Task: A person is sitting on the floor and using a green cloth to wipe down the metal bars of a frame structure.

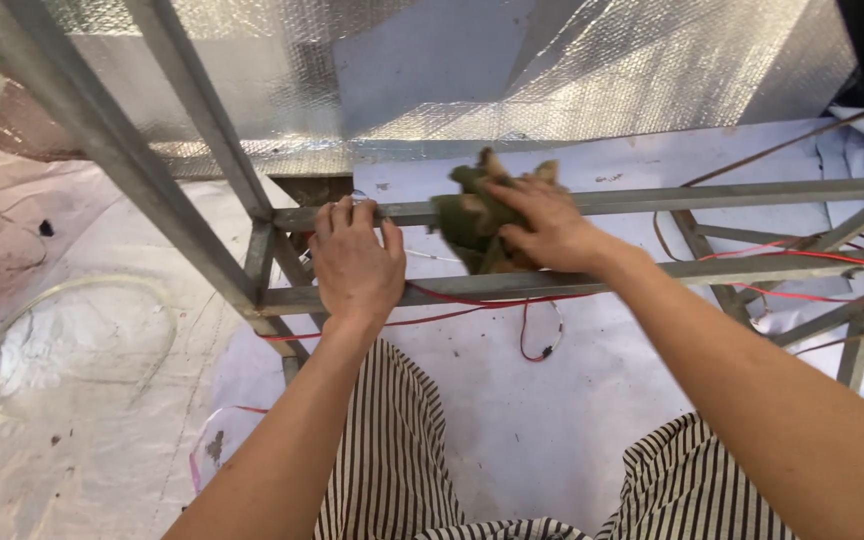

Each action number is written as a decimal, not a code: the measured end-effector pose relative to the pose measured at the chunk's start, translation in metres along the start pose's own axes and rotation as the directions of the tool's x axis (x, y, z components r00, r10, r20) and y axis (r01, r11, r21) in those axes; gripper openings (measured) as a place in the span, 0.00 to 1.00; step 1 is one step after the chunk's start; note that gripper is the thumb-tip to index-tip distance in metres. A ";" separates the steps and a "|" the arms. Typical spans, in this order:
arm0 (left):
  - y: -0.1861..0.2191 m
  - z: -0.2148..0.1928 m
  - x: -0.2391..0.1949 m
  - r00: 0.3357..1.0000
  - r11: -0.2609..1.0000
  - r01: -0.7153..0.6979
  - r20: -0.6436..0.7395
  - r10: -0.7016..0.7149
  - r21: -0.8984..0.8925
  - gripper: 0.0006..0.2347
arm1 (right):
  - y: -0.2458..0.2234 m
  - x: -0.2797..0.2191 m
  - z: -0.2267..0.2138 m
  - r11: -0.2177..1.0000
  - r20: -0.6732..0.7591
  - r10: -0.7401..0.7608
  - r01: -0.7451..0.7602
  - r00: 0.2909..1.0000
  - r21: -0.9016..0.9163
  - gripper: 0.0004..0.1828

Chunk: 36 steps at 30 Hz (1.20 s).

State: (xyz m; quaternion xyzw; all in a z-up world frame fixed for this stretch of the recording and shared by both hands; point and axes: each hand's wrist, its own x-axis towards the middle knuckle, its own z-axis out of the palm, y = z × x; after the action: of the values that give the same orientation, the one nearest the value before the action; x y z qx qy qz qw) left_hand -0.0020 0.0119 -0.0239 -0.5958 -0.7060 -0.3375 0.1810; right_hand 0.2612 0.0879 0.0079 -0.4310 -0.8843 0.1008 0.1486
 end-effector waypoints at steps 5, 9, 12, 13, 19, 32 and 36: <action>0.008 -0.015 0.003 0.995 0.999 0.023 0.093 -0.019 -0.043 0.12 | 0.087 -0.047 -0.011 0.967 -0.128 0.206 -0.222 0.970 -0.127 0.35; 0.012 -0.022 0.006 0.987 0.997 0.056 0.153 -0.047 -0.057 0.13 | 0.101 -0.049 0.004 0.853 -0.188 0.377 -0.419 0.907 -0.312 0.37; 0.014 -0.022 0.007 0.983 0.996 0.063 0.177 -0.050 -0.064 0.14 | 0.010 -0.034 -0.011 0.871 -0.181 0.353 -0.393 0.918 -0.295 0.41; 0.014 -0.022 0.007 0.983 0.996 0.057 0.177 -0.045 -0.065 0.14 | -0.013 -0.029 -0.010 0.870 -0.184 0.356 -0.397 0.916 -0.293 0.41; 0.013 -0.025 0.006 0.985 0.996 0.047 0.168 -0.033 -0.077 0.14 | -0.045 -0.023 0.013 0.987 -0.122 0.133 -0.143 0.984 -0.075 0.39; 0.015 -0.027 0.007 0.979 0.991 0.083 0.195 -0.061 -0.108 0.13 | 0.044 -0.045 0.002 0.882 -0.275 0.353 -0.416 0.894 -0.220 0.34; 0.014 -0.030 0.009 0.974 0.991 0.070 0.223 -0.043 -0.116 0.13 | -0.027 -0.033 0.004 0.952 -0.208 0.273 -0.296 0.939 -0.085 0.35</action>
State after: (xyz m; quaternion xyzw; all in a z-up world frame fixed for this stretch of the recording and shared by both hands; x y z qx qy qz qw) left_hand 0.0047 -0.0013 0.0064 -0.6192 -0.7162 -0.3174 0.0548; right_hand 0.2588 0.0453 0.0066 -0.5700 -0.7982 0.0280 0.1928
